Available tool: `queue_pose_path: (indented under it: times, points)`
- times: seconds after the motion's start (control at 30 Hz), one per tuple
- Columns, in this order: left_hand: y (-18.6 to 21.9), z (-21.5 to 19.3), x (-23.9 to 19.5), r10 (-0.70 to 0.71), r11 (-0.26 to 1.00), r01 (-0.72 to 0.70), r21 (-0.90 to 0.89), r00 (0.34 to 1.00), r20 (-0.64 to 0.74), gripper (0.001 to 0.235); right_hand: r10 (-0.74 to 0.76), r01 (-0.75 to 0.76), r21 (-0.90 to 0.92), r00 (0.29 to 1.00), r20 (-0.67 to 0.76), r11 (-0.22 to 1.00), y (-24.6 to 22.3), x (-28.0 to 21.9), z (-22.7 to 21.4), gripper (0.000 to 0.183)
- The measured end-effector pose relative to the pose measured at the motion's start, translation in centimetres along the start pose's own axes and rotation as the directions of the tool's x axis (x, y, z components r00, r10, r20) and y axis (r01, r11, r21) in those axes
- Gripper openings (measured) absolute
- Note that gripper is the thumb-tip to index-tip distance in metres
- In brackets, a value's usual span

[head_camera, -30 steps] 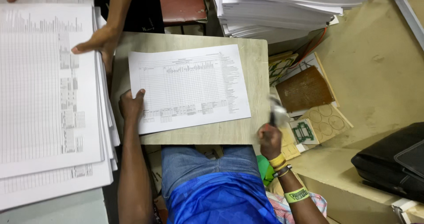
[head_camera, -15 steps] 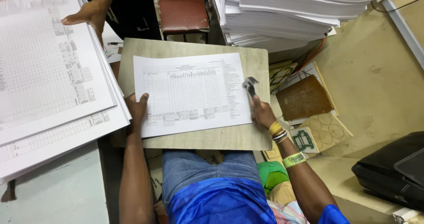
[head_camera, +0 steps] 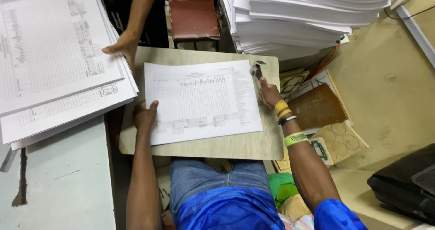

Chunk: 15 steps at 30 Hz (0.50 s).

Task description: The person sits on the floor and repeatedly uses a hammer to strike a sheet of paper placed on a wooden board on their lap. They cycle through multiple sheets, taking one from a stack, hammering it, and moving it aside.

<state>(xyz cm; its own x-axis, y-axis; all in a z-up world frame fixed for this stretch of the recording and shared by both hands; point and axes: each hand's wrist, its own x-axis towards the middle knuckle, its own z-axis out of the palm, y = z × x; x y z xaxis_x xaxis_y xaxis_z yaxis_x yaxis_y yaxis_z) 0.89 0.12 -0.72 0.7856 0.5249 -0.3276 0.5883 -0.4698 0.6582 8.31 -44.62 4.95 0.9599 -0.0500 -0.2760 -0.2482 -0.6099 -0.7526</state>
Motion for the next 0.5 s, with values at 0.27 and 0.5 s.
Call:
queue_pose_path:
  times: [0.27,0.5]
  points:
    - [0.5,-0.2,-6.7,0.246,0.932,-0.274,-0.236,0.959,-0.142,0.032,0.218,-0.151,0.538,0.974,-0.062,0.829,4.4,-5.1,1.9,0.063]
    - [-3.2,-10.4,-25.1,0.078,0.821,-0.310,-0.479,0.892,-0.445,0.036,0.209,-0.148,0.755,0.978,0.015,0.639,8.1,-6.7,1.1,0.062]
